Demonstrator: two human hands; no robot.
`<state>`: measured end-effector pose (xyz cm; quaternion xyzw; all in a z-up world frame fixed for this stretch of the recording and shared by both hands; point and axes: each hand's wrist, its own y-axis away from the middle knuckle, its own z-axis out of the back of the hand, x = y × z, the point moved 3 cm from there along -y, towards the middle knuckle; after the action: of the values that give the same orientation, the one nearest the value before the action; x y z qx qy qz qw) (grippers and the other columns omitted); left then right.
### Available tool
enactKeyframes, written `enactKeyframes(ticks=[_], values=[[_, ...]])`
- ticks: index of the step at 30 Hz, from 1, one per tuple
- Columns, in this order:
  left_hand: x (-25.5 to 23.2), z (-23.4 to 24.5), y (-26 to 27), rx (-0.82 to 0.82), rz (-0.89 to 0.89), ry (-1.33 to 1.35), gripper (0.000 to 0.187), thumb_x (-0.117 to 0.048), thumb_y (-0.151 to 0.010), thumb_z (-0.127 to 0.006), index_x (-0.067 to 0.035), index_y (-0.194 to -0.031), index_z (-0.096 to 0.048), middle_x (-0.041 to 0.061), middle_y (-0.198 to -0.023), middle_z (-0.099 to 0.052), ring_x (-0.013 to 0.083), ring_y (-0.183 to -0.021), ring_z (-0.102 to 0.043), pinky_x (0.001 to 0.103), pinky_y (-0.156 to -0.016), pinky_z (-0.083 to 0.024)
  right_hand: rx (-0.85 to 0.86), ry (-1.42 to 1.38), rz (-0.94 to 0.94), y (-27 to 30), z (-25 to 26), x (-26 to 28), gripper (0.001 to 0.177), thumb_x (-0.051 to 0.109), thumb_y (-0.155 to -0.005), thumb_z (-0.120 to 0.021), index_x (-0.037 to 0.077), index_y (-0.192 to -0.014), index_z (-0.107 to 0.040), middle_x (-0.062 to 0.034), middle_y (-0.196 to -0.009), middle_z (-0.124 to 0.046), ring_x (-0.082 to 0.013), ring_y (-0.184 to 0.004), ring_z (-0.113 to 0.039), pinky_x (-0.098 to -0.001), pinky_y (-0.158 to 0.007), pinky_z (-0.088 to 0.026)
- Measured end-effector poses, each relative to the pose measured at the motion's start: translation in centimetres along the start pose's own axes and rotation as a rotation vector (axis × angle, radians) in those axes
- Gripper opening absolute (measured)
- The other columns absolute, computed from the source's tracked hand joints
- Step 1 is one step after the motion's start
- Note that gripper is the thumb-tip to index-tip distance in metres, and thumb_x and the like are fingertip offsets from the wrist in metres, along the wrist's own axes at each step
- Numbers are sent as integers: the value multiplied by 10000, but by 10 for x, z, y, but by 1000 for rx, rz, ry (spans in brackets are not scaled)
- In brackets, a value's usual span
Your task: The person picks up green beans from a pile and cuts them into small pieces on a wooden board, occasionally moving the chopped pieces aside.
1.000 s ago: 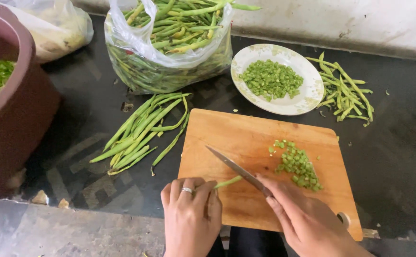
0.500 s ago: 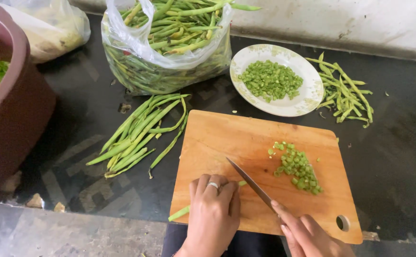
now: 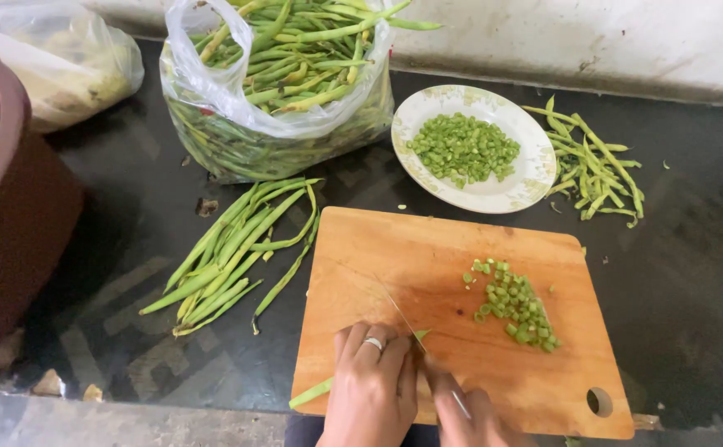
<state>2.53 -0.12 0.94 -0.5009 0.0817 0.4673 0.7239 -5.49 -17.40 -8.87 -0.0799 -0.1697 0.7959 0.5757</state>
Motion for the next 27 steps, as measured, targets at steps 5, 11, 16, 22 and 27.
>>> enactKeyframes(ticks=[5,11,16,22,27], values=[[0,2,0,15,-6,18,235,-22,-700,-692,13,-932,-698,160,-946,-653,367,-926,-609,467,-877,-469,95,-41,-90,-106,60,20,648,164,-772,-668,200,-1418,-625,-166,-948,-708,-339,-638,-728,-476,-521,-576],[-8,4,-6,36,71,-89,141,-48,-836,-674,-24,-973,-649,143,-942,-622,352,-903,-597,463,-811,-438,165,-579,-172,-138,92,2,463,120,-919,-638,115,-1373,-546,-138,-1027,-739,-296,-887,-741,-392,-702,-584],[-9,7,-9,23,67,-156,159,-57,-871,-652,-4,-1014,-608,156,-990,-614,346,-920,-597,451,-816,-440,89,-909,-321,-126,79,-19,258,80,-898,-692,17,-1129,-598,-84,-837,-711,-106,-774,-684,-291,-677,-558],[-4,4,-1,107,13,-83,200,-40,-806,-658,-33,-1003,-622,131,-930,-648,346,-943,-618,456,-823,-461,160,-965,-375,-117,67,-18,155,63,-895,-740,-27,-866,-618,-42,-733,-649,-43,-699,-573,-257,-597,-507],[-4,1,16,35,-72,38,181,-43,-780,-712,-20,-913,-592,167,-863,-640,381,-865,-655,470,-768,-525,77,-1192,-471,-94,60,-24,128,60,-883,-736,-31,-852,-652,5,-709,-590,-28,-654,-503,-234,-553,-419]])
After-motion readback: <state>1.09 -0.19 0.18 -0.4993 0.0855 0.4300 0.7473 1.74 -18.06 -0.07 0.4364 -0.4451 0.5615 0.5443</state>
